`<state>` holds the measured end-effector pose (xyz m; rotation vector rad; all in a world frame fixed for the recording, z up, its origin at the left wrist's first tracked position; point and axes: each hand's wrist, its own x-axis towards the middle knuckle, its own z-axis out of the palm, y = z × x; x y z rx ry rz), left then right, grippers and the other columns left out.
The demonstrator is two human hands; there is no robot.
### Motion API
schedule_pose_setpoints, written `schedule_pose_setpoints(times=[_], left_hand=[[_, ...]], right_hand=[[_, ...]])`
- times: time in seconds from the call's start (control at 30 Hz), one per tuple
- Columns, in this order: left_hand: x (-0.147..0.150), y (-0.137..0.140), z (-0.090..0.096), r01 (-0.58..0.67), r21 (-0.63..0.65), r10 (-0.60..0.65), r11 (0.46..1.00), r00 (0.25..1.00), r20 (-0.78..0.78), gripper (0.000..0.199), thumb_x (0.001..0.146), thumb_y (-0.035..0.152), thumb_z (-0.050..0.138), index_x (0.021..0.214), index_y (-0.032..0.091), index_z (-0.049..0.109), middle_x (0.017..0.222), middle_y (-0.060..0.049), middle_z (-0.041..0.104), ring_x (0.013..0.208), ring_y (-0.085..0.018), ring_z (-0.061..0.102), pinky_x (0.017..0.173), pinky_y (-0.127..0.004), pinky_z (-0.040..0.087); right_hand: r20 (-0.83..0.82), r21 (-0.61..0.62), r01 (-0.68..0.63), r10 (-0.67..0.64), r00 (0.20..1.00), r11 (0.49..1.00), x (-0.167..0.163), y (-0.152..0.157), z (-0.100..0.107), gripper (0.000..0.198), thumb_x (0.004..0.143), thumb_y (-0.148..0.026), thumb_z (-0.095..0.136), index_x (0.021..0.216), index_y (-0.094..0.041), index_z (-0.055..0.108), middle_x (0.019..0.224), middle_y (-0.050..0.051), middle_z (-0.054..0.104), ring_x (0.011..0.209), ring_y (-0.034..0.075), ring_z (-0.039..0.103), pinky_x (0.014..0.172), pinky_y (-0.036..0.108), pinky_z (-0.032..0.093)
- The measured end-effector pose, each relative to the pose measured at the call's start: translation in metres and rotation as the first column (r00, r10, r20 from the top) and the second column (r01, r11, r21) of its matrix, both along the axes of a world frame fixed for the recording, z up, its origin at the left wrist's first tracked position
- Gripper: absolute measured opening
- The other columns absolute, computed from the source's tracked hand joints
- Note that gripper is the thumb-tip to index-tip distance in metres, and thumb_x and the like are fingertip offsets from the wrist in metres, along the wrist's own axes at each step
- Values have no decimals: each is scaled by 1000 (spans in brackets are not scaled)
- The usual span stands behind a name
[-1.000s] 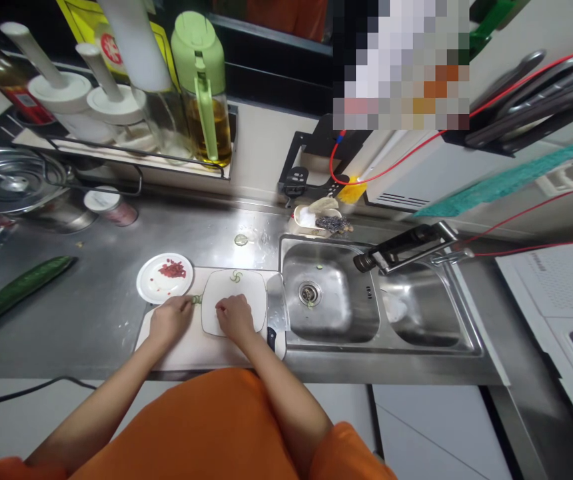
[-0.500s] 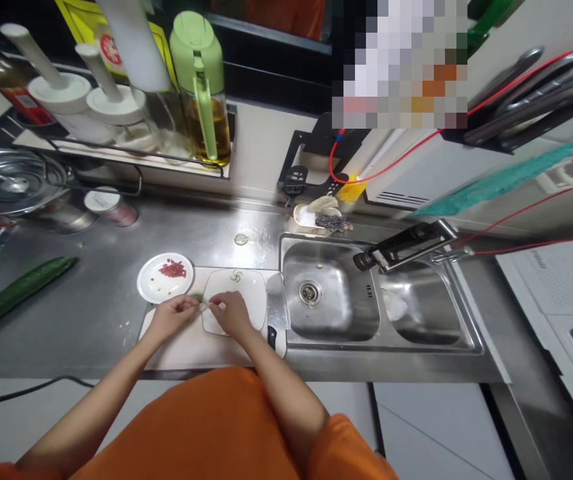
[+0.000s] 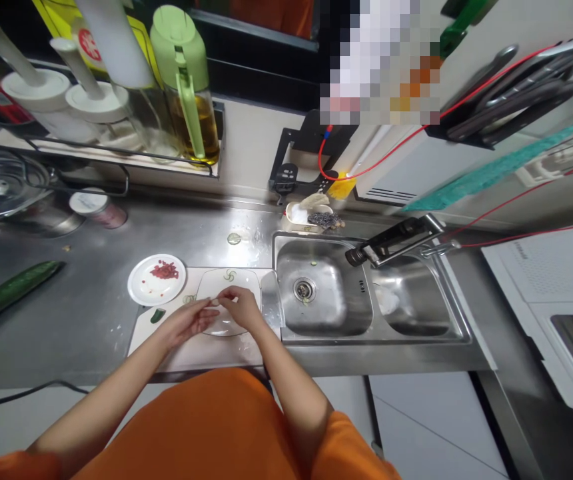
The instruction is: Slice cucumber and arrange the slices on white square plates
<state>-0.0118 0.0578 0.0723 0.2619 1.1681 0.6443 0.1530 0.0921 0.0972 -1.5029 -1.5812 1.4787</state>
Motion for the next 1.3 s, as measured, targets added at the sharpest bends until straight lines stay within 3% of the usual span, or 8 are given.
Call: schedule_pose_setpoints(times=[0.13,0.37,0.53,0.7,0.83,1.03,1.17,1.3], left_hand=[[15,3,2,13,-115,6,993,987,163,17,81,26,58,90,12,60,82,-9,68,59,-9,60,49,-17,45],[31,14,5,29,-101,-6,994,975,223,6,78,13,60,83,12,63,72,-3,64,58,-6,58,48,-13,44],[44,21,-1,51,-47,-46,998,994,96,22,67,16,71,88,13,64,68,-2,64,58,-8,59,45,-14,40],[61,26,-12,124,79,-107,989,975,-194,23,62,23,73,81,12,65,64,-3,65,57,-11,60,46,-18,38],[72,29,-18,291,200,-186,935,887,-423,14,65,23,67,76,14,65,57,-1,63,54,-13,60,51,-22,41],[82,32,-16,546,228,-217,807,631,-745,9,71,22,59,75,19,66,58,1,64,63,-14,61,65,-25,43],[88,32,-12,646,202,-192,736,485,-853,12,74,23,56,79,20,67,75,-1,69,76,-15,62,72,-25,42],[93,31,-12,717,157,-200,679,386,-900,17,79,25,50,83,21,67,84,-3,69,82,-17,61,75,-27,41]], right_hand=[[-35,-8,-39,39,999,999,15,2,4,11,72,-26,60,75,-18,67,73,-1,66,73,13,57,70,24,42],[-20,-14,-34,34,999,999,35,4,4,12,73,-27,59,75,-18,67,74,0,66,73,13,58,71,25,43],[76,12,-47,46,996,999,50,7,-2,11,73,-23,58,75,-17,68,71,0,66,70,13,56,67,24,42],[241,53,-56,42,970,997,65,12,-14,12,72,-19,57,73,-16,68,67,0,64,65,12,54,63,23,40],[382,77,-103,66,922,992,72,16,-22,13,71,-16,56,75,-18,68,66,-1,63,65,12,54,61,22,37],[645,37,-188,120,755,982,70,19,-19,15,74,-20,56,81,-23,68,74,1,66,81,18,53,68,27,34],[754,-22,-281,200,625,959,66,20,-12,20,80,-23,49,89,-25,67,88,3,67,96,22,49,74,31,31],[805,-24,-334,216,552,942,62,19,-7,23,84,-23,45,92,-23,66,94,6,67,100,23,45,75,32,29]])
